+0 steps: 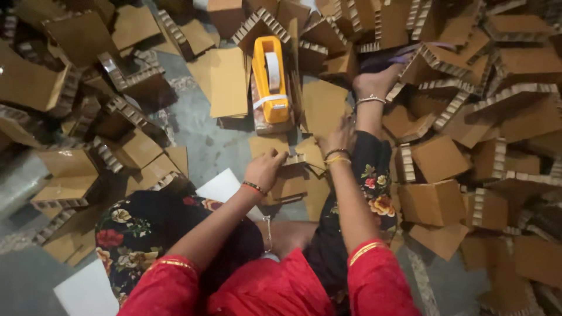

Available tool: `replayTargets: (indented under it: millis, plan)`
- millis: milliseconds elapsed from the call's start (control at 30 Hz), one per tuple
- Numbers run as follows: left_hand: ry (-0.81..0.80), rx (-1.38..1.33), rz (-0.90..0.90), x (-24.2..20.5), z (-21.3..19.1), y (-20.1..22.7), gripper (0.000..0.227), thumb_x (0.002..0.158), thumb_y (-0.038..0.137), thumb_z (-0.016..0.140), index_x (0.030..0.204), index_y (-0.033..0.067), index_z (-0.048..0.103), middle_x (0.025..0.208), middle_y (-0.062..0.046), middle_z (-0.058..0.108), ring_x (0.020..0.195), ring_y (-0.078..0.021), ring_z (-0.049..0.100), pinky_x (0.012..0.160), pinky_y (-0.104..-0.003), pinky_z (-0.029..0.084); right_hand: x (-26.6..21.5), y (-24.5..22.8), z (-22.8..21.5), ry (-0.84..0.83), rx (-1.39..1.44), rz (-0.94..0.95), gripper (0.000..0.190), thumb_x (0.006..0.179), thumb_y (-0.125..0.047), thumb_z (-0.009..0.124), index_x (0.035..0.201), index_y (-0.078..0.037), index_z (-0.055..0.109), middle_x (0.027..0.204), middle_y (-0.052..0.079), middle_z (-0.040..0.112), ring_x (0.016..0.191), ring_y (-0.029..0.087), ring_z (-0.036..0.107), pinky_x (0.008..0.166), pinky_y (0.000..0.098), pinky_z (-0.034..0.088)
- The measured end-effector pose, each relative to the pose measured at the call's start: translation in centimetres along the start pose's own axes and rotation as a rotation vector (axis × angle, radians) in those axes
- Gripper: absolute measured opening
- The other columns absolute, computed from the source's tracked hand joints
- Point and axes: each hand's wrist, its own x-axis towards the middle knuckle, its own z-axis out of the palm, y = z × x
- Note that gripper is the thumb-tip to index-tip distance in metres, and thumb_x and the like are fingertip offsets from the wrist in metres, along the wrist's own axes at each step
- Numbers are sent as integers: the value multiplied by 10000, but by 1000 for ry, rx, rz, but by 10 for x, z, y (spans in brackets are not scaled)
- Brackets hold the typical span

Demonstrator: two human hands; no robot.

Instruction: The person sits on the floor surrounded by cardboard pieces and uses a yellow tape dispenser to assemble small boxes. They fold the cardboard flaps and apply tape to secure the seams, repeating the process for multiple units.

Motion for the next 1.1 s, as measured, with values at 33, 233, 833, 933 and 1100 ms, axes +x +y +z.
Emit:
replayTargets:
  millis: [33,233,833,933,1100]
  plan:
    - [13,-8,13,-1,-1,0,384,856,16,560,1182,211,614,1079,-96,651,978,-348,665,777,-469,553,-3,-2,-5,-91,22,81,1184,582,-311,942,1522,-56,269,1433,322,457,1284,482,467,1024,540,419]
    - [56,-22,62,-8,-1,-7,446,827,31,580,1237,205,596,1105,-123,639,972,-368,660,763,-474,551,-11,0,0,34,-2,29,1246,492,-280,989,1483,-52,268,1342,314,506,1240,489,505,995,496,469]
    - [-172,3,56,15,48,-57,567,662,71,685,1223,118,626,1186,-165,671,1076,-378,668,900,-452,562,-78,-49,-119,-303,323,-830,510,839,-83,637,1257,-352,753,1536,142,511,1356,351,506,1156,467,353]
    - [-193,-71,-3,15,44,-56,407,875,52,586,1270,136,640,1179,-157,689,1076,-378,672,891,-469,558,-79,-52,-116,-441,305,-808,603,835,-39,588,1295,-391,753,1568,155,497,1410,374,480,1183,458,335]
    - [-113,-112,120,11,29,-41,322,896,74,568,1197,130,667,1217,-120,682,1091,-374,663,898,-471,546,-92,-71,-110,-297,255,-697,275,757,-303,818,1006,-218,739,1279,152,575,1198,410,496,1054,509,365]
